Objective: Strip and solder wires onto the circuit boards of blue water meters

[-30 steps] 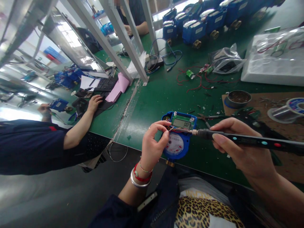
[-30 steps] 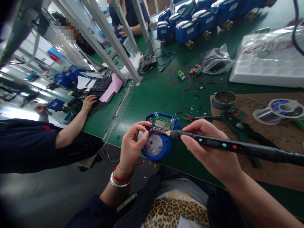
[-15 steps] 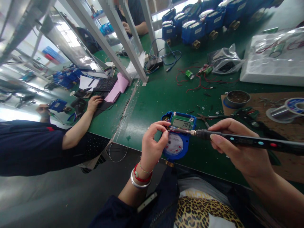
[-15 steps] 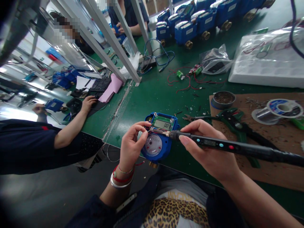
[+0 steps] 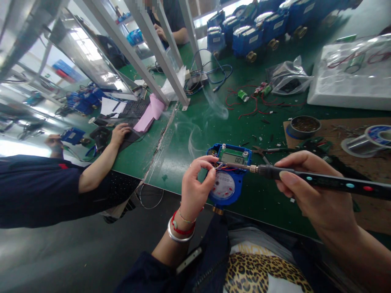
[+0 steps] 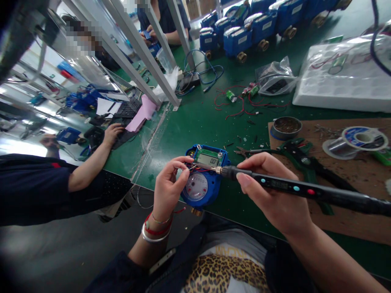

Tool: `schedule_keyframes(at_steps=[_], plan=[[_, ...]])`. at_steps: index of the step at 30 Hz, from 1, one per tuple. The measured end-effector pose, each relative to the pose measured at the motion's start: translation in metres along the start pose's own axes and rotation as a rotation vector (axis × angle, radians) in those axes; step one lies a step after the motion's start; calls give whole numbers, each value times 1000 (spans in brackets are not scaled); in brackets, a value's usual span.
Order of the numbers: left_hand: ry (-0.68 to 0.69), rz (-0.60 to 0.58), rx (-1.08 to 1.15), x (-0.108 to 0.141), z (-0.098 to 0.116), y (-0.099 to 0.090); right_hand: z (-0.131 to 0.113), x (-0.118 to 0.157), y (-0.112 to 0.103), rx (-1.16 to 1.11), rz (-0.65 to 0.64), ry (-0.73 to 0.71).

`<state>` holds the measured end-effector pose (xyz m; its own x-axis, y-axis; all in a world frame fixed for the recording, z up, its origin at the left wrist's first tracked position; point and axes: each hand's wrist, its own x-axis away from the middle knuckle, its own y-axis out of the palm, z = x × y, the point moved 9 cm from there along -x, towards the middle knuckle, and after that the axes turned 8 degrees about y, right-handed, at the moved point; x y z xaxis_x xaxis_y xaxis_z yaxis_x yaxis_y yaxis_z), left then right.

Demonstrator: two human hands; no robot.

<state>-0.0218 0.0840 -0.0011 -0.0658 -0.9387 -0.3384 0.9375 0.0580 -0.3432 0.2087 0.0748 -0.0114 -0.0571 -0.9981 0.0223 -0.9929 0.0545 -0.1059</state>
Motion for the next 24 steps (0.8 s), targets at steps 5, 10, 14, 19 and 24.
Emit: schedule_keyframes(at_steps=[5, 10, 14, 19, 24], plan=[[0, 5, -4, 1, 1, 0, 2, 2, -6, -52, 35, 4], [6, 8, -8, 0, 2, 0, -2, 2, -7, -65, 41, 1], [9, 10, -18, 0, 2, -1, -5, 2, -7, -98, 65, 21], [7, 13, -40, 0, 2, -1, -3, 3, -9, -114, 55, 6], [16, 20, -27, 0, 2, 0, 2, 3, -14, -142, 76, 15]])
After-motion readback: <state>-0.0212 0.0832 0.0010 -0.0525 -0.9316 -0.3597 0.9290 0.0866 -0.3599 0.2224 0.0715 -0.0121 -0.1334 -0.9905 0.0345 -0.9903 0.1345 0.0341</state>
